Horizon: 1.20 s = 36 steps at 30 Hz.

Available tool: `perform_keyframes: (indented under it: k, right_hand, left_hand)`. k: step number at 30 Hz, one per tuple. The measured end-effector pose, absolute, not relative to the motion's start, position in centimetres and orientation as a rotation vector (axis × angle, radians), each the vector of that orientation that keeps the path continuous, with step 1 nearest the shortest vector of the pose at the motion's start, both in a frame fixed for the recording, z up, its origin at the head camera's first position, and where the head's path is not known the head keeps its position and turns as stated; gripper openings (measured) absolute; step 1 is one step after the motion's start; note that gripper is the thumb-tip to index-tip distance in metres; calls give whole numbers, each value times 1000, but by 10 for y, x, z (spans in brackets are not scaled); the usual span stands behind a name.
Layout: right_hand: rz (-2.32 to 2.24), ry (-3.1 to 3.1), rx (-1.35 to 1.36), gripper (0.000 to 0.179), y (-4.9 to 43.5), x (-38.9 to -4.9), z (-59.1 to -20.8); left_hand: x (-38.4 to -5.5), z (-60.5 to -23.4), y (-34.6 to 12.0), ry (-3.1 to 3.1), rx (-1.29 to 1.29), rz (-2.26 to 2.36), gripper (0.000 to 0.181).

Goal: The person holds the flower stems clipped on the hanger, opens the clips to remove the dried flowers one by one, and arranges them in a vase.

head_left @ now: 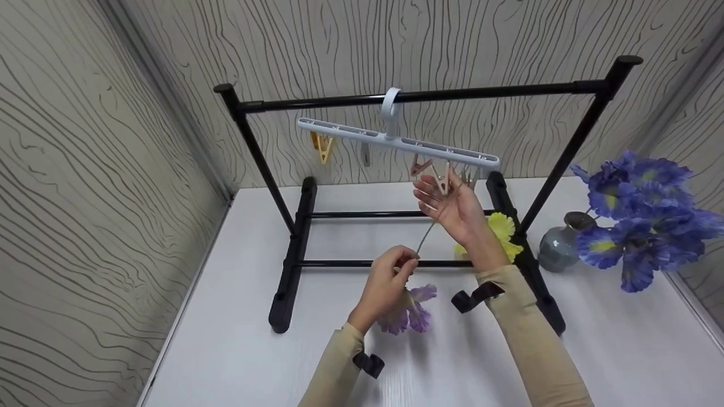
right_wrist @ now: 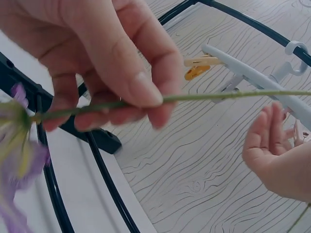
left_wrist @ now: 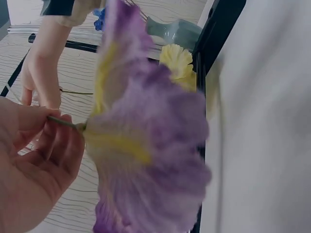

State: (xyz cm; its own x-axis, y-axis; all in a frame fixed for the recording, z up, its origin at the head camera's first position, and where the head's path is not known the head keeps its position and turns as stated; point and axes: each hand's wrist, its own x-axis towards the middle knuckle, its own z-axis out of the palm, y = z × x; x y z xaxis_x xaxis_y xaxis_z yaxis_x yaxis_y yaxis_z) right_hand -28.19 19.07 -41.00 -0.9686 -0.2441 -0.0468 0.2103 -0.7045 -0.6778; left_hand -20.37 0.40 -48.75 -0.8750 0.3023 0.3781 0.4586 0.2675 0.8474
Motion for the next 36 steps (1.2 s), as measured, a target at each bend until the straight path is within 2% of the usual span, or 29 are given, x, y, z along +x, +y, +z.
perform_keyframes:
  k: [4,9,14,18,26,32,36]
  right_hand:
    - [-2518,1209,-128,51,200,-279,-413]
    - [-2186,1471,-334,47,215,-274,-419]
    - [-1819,1691,-569,31,229,-268,-423]
    - [-1507,1900,-695,26,233,-263,-422]
    - [-1233,2081,-728,19,233,-252,-428]
    - [-1110,2121,-768,26,227,-244,-432]
    - [-1085,2126,-779,23,224,-240,-436]
  left_hand:
    - [-208,-486,-9,-2404,-726,-1457,9]
    - [-213,-483,-25,-2439,-711,-1125,10]
    - [-215,-481,-34,-2414,-781,-773,13]
    - [-216,-480,-36,-2360,-879,-577,22]
    - [-213,-479,-32,-2347,-947,-316,30]
    - [-212,-478,-29,-2301,-974,-214,28]
    - [-211,-477,-28,-2292,-993,-163,24]
